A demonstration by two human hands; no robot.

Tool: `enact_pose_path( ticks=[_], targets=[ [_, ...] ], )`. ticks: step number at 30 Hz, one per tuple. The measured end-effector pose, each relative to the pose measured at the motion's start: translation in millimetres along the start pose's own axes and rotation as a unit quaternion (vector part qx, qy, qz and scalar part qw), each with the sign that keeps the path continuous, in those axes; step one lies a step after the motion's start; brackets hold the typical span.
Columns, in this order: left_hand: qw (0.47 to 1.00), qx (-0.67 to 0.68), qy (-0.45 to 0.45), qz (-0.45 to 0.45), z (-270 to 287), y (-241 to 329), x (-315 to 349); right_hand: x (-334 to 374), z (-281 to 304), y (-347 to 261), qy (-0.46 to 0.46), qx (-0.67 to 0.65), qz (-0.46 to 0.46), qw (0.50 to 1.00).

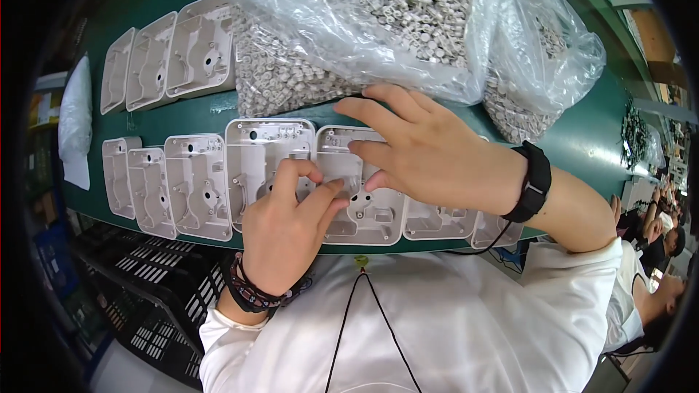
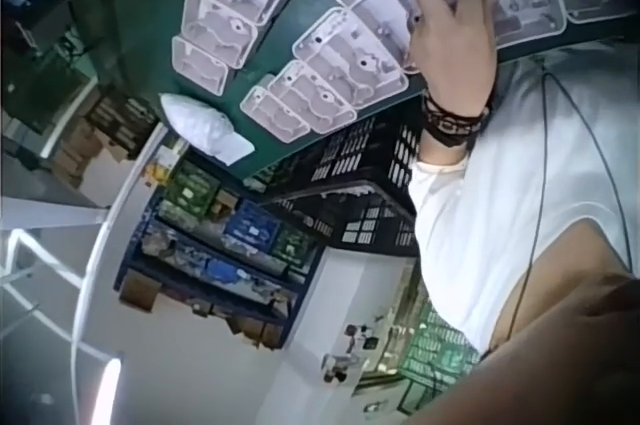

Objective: Assemble small plastic component housings by inserting internal parts.

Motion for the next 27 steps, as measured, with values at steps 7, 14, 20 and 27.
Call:
enact_pose_path(
  ticks=[7, 14, 20, 27],
  targets=[
    [0.999, 0.023, -0.01, 0.026, -1, -10, 4, -10, -12, 2, -0.029, -0.006, -0.021, 0.999],
    [0.999, 0.044, -0.009, 0.004, 2, -10, -1, 0, 20, -4, -0.052, -0.036, -0.053, 0.997],
    [0.998, 0.05, -0.007, -0.046, 3, -8, 2, 81, 61, -16, 0.019, 0.03, -0.255, 0.966],
    [0.996, 0.028, -0.059, -0.059, -4, 13, -8, 162, -3, -34, 0.079, -0.031, -0.452, 0.888]
  ],
)
Point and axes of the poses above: each hand's wrist, its own x-axis away from the middle knuckle, its own z-axis out of the back of the hand, y = z × x, the point moved 5 cm from there along -x, towards the middle knuckle, and after that the axes turned 9 degrees about -y, right-handed, at the moved point
